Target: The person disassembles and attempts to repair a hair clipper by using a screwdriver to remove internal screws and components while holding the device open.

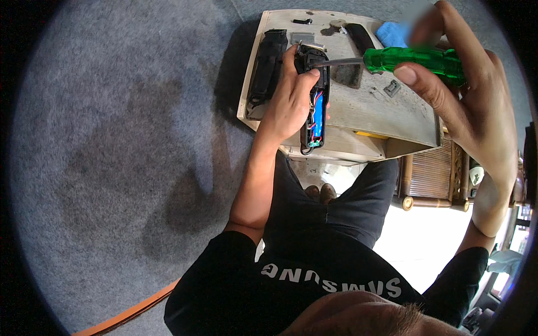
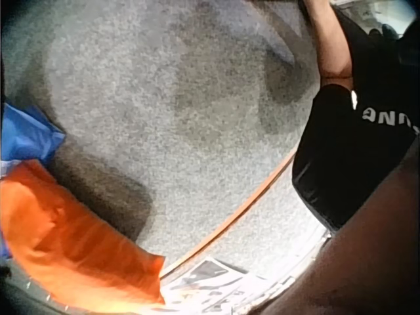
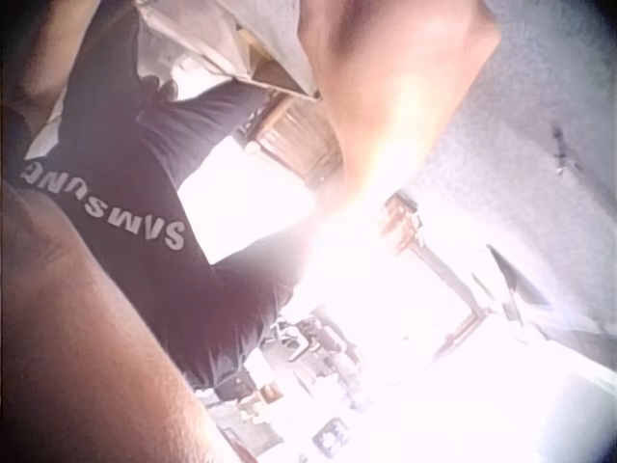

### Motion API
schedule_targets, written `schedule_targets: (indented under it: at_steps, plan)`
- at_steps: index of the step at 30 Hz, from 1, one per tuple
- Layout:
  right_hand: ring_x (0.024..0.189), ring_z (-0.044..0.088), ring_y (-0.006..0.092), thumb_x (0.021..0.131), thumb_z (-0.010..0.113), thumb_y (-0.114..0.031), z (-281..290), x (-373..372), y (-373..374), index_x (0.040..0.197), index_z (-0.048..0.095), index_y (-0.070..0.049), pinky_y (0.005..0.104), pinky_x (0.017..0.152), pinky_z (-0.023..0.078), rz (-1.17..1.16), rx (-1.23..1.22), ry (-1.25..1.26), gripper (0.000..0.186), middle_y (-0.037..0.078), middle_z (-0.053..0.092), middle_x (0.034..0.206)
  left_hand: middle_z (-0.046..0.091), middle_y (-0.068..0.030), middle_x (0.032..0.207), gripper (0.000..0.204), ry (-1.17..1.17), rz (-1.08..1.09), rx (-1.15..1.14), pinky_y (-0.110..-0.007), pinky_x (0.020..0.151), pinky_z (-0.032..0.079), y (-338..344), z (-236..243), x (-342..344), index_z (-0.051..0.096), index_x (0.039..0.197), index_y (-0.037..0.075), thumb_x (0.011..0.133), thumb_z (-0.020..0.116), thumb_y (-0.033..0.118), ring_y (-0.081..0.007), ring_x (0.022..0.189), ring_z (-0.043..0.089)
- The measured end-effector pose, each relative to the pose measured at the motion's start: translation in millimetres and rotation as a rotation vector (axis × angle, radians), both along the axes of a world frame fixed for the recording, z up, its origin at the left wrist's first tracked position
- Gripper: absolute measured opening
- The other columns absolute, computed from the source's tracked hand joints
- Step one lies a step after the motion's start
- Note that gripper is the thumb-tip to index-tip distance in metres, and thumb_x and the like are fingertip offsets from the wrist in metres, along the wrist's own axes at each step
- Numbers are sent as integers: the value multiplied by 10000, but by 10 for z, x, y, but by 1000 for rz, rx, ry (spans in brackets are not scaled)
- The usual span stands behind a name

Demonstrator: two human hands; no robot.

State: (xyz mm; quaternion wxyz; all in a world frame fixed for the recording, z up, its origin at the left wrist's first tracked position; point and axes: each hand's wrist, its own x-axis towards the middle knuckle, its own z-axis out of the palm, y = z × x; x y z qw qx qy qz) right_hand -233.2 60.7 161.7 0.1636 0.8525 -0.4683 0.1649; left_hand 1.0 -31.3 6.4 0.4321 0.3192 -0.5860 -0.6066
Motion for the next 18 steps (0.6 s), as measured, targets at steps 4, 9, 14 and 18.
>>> schedule_targets:
  at_steps: [4, 9, 14, 18]
  plan:
    - [884, 760, 265, 826, 828, -125, 11, -12, 13, 1138, 649, -20, 368, 753, 641, -5, 2, -5, 375, 113, 740, 1022, 660, -163, 949, 524, -7, -8, -11, -385, 576, 616, -8, -2, -5, 268, 1523, 80, 1042, 436, 204, -226, 659, 695]
    - [881, 760, 264, 827, 829, -128, 18, -13, 27, 1137, 648, -19, 370, 751, 640, -9, 5, -7, 375, 114, 740, 1019, 656, -160, 944, 532, 2, -15, -2, -391, 574, 620, -20, -26, -9, 256, 1525, 78, 1042, 437, 205, -227, 648, 694]
    - [877, 760, 262, 828, 829, -130, -2, -8, 13, 1137, 647, -18, 371, 749, 639, -1, 8, -22, 376, 116, 739, 1016, 651, -163, 944, 539, 4, -17, -15, -403, 576, 630, -32, -35, 8, 244, 1534, 88, 1043, 434, 206, -226, 645, 693]
    - [875, 759, 261, 828, 829, -132, 5, -14, 26, 1136, 646, -17, 373, 747, 639, -7, 10, -20, 376, 117, 739, 1014, 647, -163, 937, 543, -6, -24, -9, -400, 572, 628, -26, -14, -12, 241, 1537, 89, 1044, 436, 208, -225, 645, 693]
